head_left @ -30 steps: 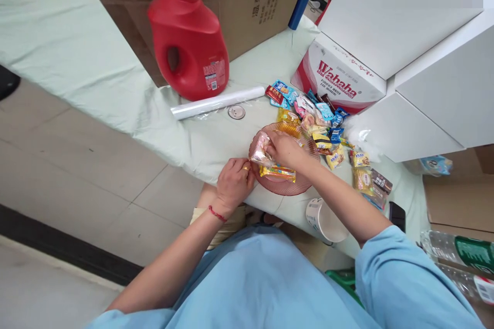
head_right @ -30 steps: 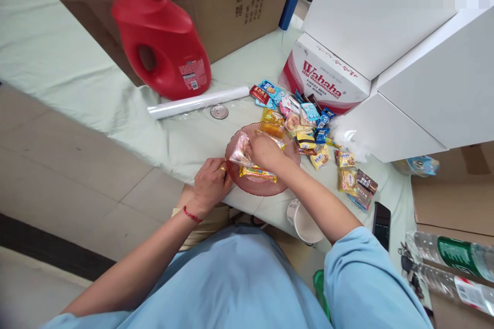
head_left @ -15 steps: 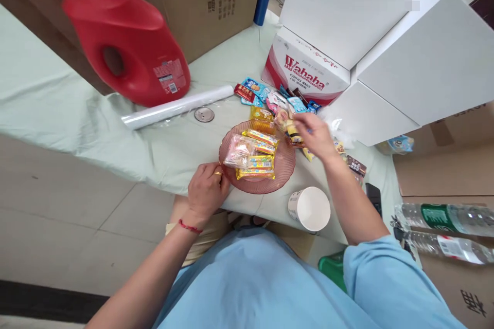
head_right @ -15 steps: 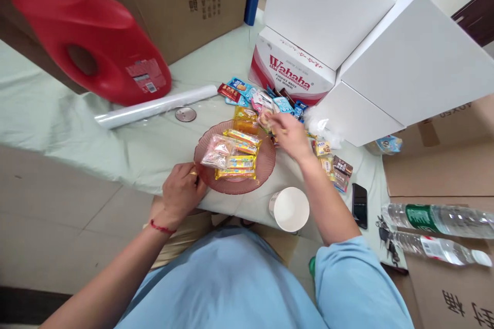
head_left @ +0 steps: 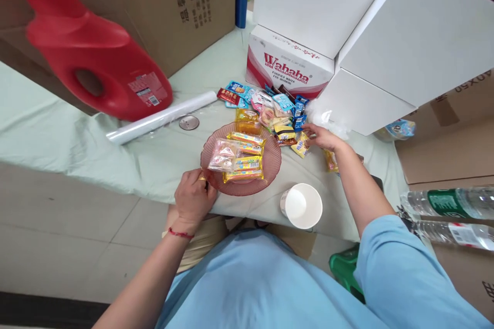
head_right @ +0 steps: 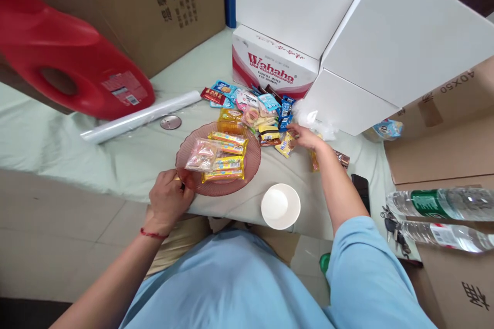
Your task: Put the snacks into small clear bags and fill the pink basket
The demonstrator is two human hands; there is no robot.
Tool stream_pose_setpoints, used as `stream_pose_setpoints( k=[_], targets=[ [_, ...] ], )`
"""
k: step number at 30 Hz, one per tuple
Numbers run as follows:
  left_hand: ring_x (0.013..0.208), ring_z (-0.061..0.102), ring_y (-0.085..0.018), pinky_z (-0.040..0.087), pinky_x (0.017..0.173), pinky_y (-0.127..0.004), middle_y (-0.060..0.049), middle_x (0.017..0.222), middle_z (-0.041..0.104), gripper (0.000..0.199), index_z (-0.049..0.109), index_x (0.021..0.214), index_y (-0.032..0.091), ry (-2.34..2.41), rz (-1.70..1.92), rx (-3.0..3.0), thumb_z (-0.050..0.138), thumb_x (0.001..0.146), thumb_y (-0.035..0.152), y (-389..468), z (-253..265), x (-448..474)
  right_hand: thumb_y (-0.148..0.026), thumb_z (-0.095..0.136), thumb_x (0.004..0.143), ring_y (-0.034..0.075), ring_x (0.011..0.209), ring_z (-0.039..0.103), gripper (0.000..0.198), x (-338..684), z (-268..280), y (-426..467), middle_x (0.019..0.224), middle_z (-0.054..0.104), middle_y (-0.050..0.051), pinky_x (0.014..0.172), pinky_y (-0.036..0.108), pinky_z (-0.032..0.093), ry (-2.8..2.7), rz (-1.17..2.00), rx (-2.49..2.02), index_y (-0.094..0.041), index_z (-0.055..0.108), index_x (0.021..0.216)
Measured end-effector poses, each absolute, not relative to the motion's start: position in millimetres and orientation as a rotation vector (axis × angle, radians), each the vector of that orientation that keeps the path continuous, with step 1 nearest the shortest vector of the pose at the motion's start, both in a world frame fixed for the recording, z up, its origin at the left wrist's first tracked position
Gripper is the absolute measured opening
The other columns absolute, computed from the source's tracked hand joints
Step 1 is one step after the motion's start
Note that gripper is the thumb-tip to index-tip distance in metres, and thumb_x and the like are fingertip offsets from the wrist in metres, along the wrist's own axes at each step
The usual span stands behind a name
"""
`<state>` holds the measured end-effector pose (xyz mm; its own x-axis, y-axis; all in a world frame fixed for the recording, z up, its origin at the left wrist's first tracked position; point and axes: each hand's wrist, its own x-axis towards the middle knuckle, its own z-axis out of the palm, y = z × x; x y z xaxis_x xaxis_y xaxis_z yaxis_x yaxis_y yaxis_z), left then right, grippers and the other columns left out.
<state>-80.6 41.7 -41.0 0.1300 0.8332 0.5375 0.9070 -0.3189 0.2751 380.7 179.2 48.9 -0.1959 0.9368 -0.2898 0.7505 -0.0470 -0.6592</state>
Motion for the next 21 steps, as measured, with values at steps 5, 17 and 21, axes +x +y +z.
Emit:
stream_pose_setpoints(
  k=[5,17,21],
  targets=[
    [0.089,0.059,-0.028,0.044,0.071,-0.037,-0.011,0.090,0.069,0.014,0.059,0.076,0.022,-1.740,-0.971,-2.264,0.061,0.087,0.013,42.3,-43.2,-81.1,-0.034,0.083,0.068,0.021,0.090,0.063,0.051,389.6,51.1,174.6,0.105,0.072,0.003,0.086,0.032,0.052,-2.150,1.191,-1.827,-0.022,0.069,0.116],
    [0.092,0.062,-0.028,0.048,0.076,-0.039,-0.011,0.093,0.071,0.013,0.063,0.081,0.022,-1.774,-0.987,-2.282,0.061,0.091,0.015,40.7,-42.3,-80.0,-0.054,0.073,0.082,0.028,0.094,0.069,0.047,380.7,78.8,139.4,0.107,0.078,0.011,0.085,0.035,0.051,-2.373,0.949,-2.102,-0.019,0.077,0.113],
    [0.094,0.062,-0.028,0.049,0.079,-0.039,-0.011,0.096,0.073,0.009,0.066,0.087,0.021,-1.842,-0.958,-2.285,0.062,0.091,0.014,38.4,-38.1,-76.9,-0.065,0.066,0.087,0.025,0.081,0.067,0.048,382.2,127.9,112.2,0.092,0.077,0.006,0.073,0.033,0.051,-2.391,0.861,-2.138,-0.020,0.078,0.099]
  ],
)
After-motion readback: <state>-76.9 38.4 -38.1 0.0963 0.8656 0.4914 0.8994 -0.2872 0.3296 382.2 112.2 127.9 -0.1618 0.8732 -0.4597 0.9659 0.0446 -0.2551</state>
